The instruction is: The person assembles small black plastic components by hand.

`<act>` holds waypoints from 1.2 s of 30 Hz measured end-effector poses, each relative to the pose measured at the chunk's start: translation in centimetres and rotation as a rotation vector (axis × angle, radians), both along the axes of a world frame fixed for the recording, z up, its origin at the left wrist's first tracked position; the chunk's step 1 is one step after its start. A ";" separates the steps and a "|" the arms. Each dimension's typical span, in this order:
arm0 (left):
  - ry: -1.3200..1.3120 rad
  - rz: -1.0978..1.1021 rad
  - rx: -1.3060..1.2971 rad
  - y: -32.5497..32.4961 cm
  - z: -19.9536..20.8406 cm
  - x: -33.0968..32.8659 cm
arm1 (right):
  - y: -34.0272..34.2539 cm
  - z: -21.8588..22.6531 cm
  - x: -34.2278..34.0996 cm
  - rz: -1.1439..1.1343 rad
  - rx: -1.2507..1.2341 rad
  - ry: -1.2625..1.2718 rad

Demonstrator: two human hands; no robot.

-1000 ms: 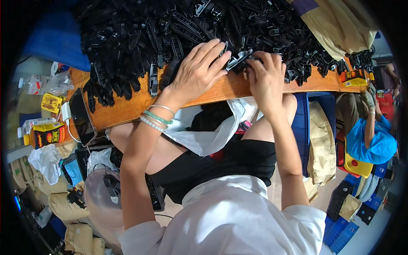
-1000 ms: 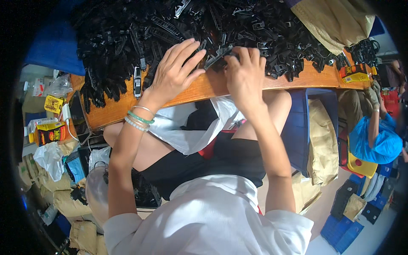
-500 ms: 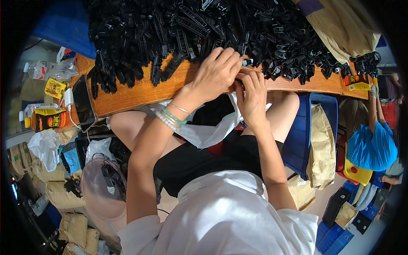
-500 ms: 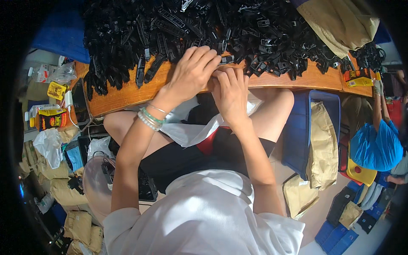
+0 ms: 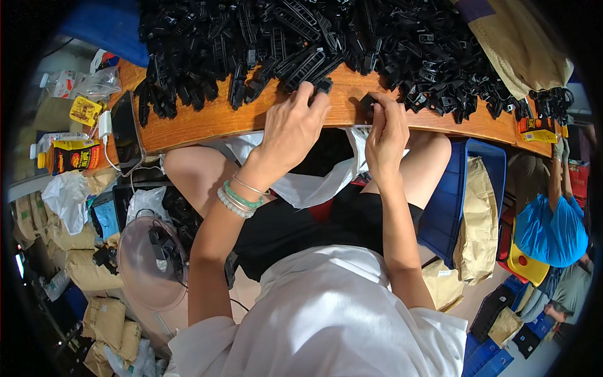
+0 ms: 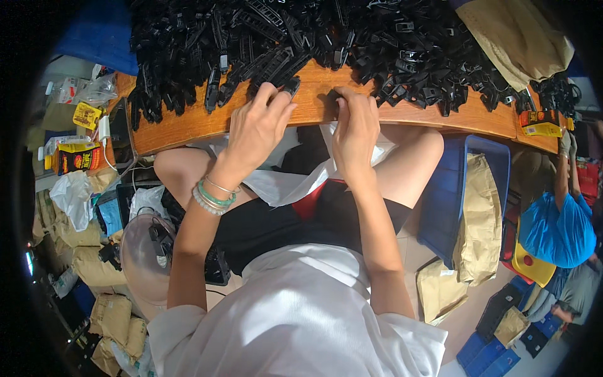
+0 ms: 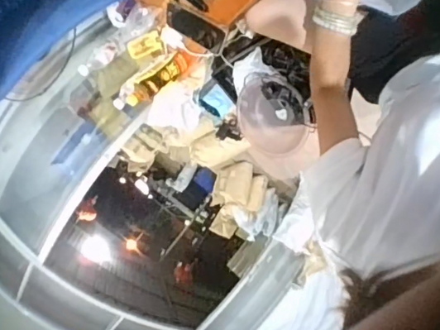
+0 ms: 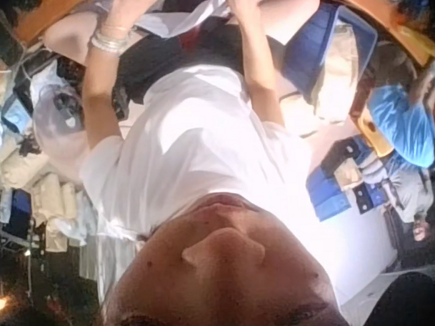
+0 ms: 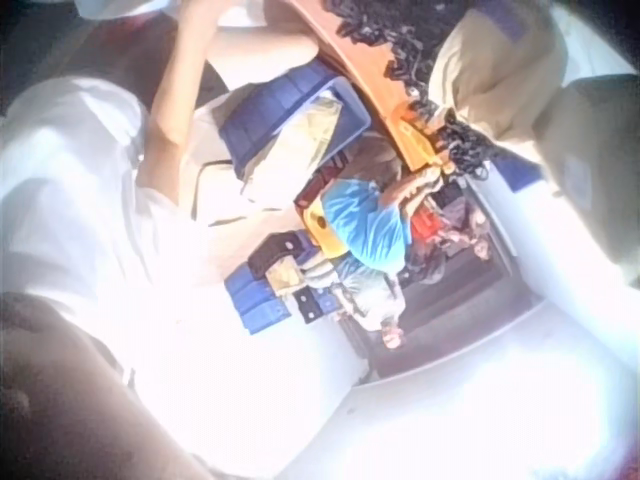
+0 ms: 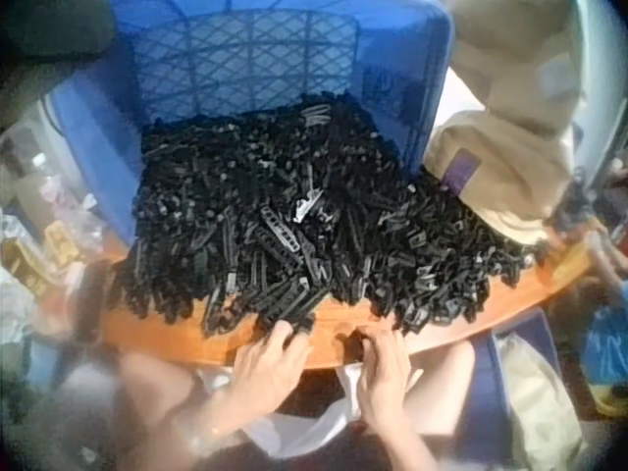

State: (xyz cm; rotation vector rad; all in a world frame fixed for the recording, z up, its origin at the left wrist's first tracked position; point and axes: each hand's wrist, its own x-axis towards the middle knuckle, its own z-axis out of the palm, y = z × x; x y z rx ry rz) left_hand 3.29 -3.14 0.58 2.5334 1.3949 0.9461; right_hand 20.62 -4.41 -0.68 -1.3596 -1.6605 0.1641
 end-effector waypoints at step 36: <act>-0.414 0.056 0.272 2.4 -1.2 0.8 | -6.2 2.3 0.3 0.156 -0.342 0.058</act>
